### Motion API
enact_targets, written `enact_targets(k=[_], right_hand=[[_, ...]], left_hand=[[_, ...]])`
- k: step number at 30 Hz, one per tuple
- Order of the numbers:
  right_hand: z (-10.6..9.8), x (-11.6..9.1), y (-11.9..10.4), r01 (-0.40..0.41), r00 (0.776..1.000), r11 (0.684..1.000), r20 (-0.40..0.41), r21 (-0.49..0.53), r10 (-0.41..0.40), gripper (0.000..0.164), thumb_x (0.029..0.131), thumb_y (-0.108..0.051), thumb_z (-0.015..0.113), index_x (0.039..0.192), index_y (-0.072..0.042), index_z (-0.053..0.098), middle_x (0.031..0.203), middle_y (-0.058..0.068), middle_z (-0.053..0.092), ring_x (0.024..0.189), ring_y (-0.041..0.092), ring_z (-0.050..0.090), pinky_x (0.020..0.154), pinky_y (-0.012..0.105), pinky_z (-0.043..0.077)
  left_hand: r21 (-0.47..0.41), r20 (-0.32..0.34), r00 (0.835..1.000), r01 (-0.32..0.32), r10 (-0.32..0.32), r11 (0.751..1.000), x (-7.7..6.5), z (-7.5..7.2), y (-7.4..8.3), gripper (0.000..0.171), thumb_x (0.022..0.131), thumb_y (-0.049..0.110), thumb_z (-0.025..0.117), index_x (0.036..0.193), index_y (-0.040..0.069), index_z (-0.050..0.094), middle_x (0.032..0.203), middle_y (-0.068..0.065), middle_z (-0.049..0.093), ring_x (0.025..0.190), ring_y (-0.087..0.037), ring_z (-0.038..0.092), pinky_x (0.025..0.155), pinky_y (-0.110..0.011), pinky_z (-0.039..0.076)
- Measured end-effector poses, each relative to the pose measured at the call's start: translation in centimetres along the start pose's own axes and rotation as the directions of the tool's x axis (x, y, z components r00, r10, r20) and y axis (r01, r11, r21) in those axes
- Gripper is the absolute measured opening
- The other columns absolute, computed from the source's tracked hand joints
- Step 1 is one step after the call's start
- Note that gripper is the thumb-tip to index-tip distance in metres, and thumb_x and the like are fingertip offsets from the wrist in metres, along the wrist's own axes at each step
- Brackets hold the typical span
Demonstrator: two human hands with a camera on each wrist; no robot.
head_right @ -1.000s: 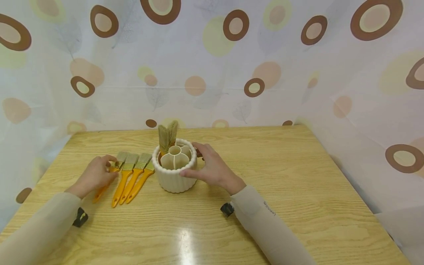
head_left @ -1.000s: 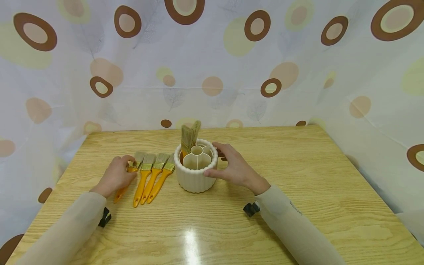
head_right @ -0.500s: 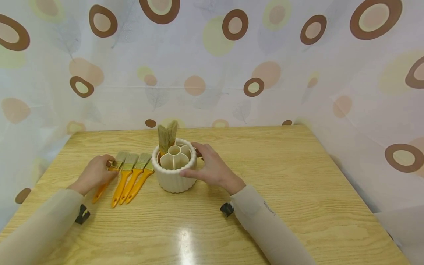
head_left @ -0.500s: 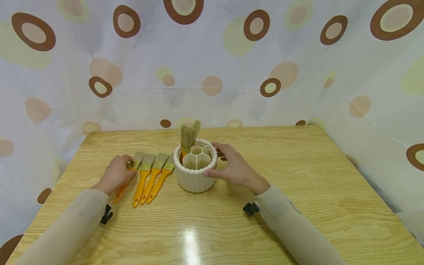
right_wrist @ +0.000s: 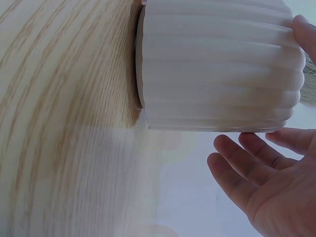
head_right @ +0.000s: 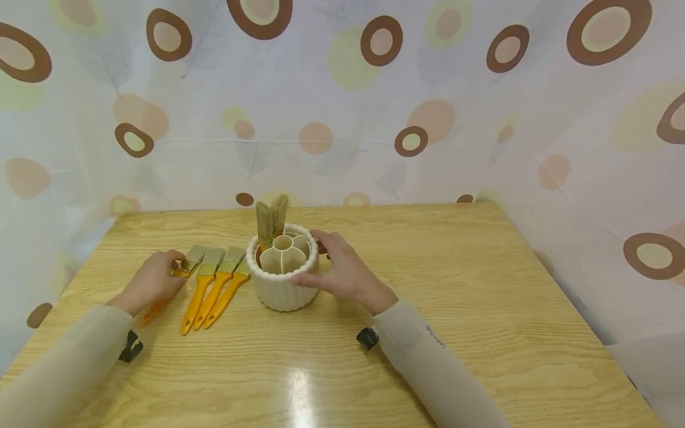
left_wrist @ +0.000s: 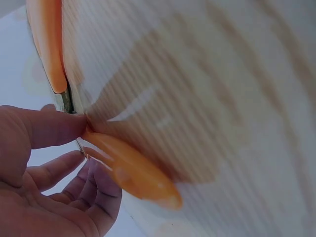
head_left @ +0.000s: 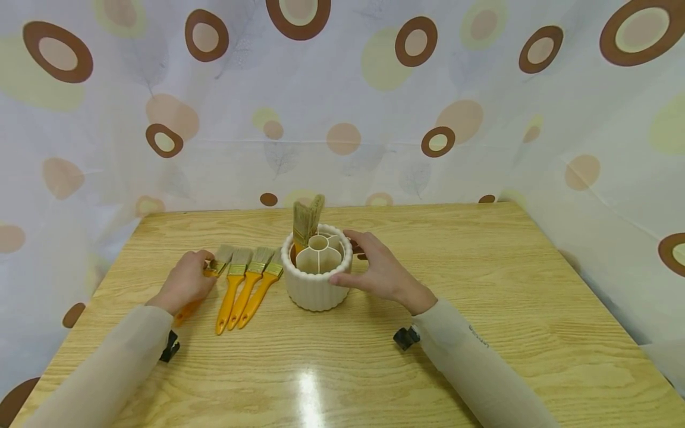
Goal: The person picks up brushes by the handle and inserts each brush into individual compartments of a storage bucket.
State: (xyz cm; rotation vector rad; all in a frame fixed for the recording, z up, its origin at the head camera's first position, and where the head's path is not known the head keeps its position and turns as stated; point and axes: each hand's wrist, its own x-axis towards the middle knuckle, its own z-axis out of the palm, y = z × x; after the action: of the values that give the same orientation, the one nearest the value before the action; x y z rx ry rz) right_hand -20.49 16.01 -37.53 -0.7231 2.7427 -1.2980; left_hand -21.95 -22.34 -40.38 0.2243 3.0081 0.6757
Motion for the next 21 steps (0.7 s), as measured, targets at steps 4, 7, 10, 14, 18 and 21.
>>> enact_targets(k=[4,7,10,14,18,21], right_hand=[[-0.03,0.03,-0.04,0.006,1.0,1.0,0.005,0.004,-0.006,0.096,0.071,-0.058,0.076,0.147,-0.015,0.035,0.128,0.002,0.047,0.115,0.02,0.05,0.099,0.045,0.043],[-0.05,0.03,-0.08,0.005,1.0,1.0,0.006,0.006,-0.005,0.096,0.071,-0.058,0.076,0.146,-0.015,0.035,0.128,0.002,0.047,0.116,0.02,0.05,0.099,0.045,0.042],[-0.07,0.02,-0.07,0.003,1.0,1.0,0.008,0.007,-0.003,0.096,0.072,-0.058,0.076,0.147,-0.015,0.035,0.128,0.002,0.046,0.116,0.02,0.049,0.099,0.044,0.042],[-0.06,0.0,-0.01,0.004,1.0,1.0,0.008,0.006,-0.004,0.096,0.072,-0.057,0.076,0.147,-0.014,0.034,0.128,0.002,0.047,0.116,0.02,0.05,0.099,0.044,0.043],[0.02,0.01,0.07,0.005,1.0,1.0,0.002,0.002,-0.005,0.096,0.072,-0.055,0.077,0.147,-0.014,0.034,0.128,0.002,0.047,0.115,0.019,0.05,0.098,0.043,0.043],[0.08,0.03,0.12,0.004,1.0,1.0,0.001,0.001,-0.004,0.095,0.072,-0.055,0.077,0.147,-0.015,0.035,0.128,0.001,0.047,0.115,0.019,0.05,0.098,0.043,0.043]], left_hand=[[-0.004,0.008,1.0,0.01,-0.01,1.0,0.02,-0.13,-0.1,0.049,0.085,0.007,0.062,0.126,-0.014,0.046,0.111,-0.033,0.048,0.1,-0.045,0.05,0.085,-0.055,0.044],[-0.015,0.02,0.999,0.026,-0.026,1.0,0.09,-0.22,-0.14,0.054,0.086,0.011,0.063,0.129,-0.015,0.043,0.115,-0.035,0.047,0.104,-0.047,0.049,0.087,-0.057,0.043],[-0.024,0.032,0.999,0.038,-0.037,0.999,0.15,-0.33,-0.19,0.059,0.088,0.018,0.063,0.131,-0.017,0.041,0.119,-0.037,0.047,0.108,-0.049,0.048,0.089,-0.058,0.042],[-0.017,0.04,0.998,0.039,-0.038,0.999,0.29,-0.4,-0.22,0.06,0.088,0.022,0.064,0.129,-0.018,0.043,0.12,-0.037,0.05,0.111,-0.05,0.046,0.089,-0.059,0.042],[-0.002,0.035,0.999,0.024,-0.024,1.0,0.47,-0.37,-0.27,0.053,0.088,0.02,0.065,0.123,-0.017,0.049,0.116,-0.036,0.053,0.108,-0.049,0.048,0.088,-0.058,0.043],[0.006,0.033,0.999,0.016,-0.016,1.0,0.56,-0.31,-0.36,0.047,0.087,0.018,0.065,0.118,-0.016,0.052,0.114,-0.035,0.054,0.106,-0.048,0.049,0.087,-0.057,0.044]])
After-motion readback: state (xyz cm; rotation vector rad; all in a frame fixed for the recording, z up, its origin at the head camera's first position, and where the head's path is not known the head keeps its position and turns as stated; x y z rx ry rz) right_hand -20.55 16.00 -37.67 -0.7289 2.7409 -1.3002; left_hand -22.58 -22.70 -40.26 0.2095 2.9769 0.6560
